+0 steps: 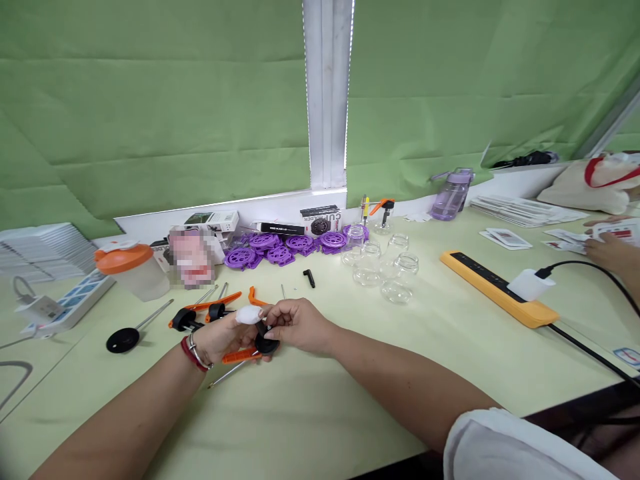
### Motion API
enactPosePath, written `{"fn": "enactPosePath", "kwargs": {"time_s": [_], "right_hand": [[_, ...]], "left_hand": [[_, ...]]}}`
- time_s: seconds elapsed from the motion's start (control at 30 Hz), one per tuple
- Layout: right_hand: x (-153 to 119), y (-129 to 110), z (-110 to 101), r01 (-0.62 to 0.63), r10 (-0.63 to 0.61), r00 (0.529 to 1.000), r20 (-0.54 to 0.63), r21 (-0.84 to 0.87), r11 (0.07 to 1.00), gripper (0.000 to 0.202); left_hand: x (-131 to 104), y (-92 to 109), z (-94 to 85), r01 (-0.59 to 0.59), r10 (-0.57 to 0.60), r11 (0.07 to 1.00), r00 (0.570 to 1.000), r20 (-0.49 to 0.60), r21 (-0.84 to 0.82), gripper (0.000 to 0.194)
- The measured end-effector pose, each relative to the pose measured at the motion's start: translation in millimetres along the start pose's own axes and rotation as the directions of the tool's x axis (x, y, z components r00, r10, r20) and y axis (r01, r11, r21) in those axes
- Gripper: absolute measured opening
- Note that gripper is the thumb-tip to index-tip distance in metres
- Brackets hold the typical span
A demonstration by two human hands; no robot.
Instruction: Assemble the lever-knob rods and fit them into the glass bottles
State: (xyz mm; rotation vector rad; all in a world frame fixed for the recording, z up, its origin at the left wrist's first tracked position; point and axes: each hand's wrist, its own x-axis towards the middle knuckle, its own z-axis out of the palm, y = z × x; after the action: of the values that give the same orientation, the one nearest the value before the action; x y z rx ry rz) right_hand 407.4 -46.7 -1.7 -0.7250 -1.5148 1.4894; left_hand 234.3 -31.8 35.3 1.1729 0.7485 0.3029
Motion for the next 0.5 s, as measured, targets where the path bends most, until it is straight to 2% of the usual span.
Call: {"fn": "enactPosePath", "kwargs": {"time_s": [0.27,0.5], "right_hand": [[0.0,-4.4,-1.3,0.038,-0.038,0.999,0.010,0.010,0.999,0.022],[-0.3,-6.0,-4.6,-0.001,-0.001,0.999,0.040,0.036,0.999,0.020]], "left_hand": [[-1.4,4.5,4.3,-0.015,0.016,1.000,1.000,0.013,-0.021,0.043],[-1.9,2.3,2.4,-0.001,0.001,1.000,1.000,0.028,0.005,0.045]]}}
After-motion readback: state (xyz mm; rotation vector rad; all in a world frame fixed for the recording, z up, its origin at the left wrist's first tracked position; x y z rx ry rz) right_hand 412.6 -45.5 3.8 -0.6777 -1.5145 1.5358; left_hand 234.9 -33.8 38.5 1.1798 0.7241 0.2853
